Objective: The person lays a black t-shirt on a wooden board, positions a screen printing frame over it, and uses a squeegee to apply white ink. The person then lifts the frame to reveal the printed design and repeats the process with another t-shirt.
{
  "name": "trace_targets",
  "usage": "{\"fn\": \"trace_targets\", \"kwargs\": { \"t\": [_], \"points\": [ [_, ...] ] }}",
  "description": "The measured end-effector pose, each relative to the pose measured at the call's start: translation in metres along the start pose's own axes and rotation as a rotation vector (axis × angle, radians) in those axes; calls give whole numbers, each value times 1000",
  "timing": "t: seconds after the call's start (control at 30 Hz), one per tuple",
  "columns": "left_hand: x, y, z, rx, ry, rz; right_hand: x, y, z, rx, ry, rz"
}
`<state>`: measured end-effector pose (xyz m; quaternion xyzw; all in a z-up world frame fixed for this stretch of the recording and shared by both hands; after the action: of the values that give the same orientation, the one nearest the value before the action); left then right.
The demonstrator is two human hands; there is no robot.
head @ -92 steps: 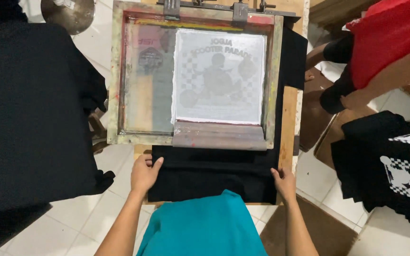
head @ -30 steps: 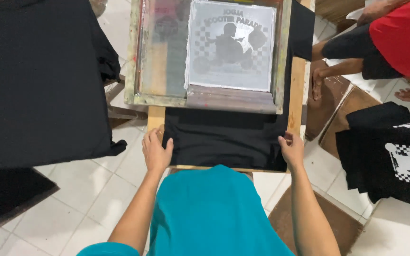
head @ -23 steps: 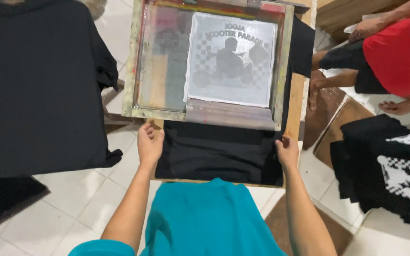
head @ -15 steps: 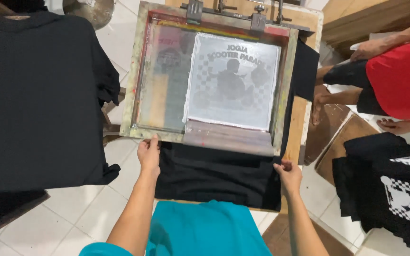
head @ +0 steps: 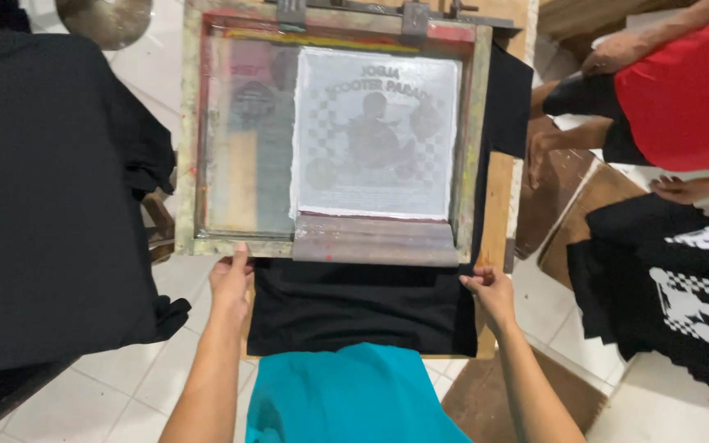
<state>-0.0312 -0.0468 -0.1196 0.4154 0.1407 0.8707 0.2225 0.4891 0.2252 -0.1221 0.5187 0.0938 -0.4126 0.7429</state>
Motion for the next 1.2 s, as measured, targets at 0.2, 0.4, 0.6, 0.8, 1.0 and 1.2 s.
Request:
{"fn": "trace_targets", "kwargs": {
  "t": [0.2, 0.4, 0.6, 0.8, 1.0, 1.2],
  "points": [
    [5, 6, -1, -3, -17, -45, -14, 6, 15, 41, 36, 31],
    [46, 8, 50, 33, -59, -139, -50, 19, 55, 61, 56, 26],
    [57, 8, 61, 57, 101, -164, -77, 25, 67, 30, -65, 59],
    [106, 0, 89, 74, 43, -391, -76, 21, 53, 26, -99, 151],
    [122, -4, 105, 155, 202, -417, -83, 21, 57, 37, -88, 253],
    [129, -5, 114, 195, 184, -419, -105, 14, 78, 73, -32, 112]
  ]
}}
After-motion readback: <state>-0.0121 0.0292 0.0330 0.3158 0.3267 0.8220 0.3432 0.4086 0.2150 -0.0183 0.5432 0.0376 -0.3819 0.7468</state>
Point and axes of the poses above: each hand's wrist, its own z-axis away from the middle knuckle, its own y-axis out of the back of the hand, x = y × z, the point moved 5 cm from there along -z, towards the middle knuckle, and after that the axes turned 14 degrees about x, right-handed, at the moved point
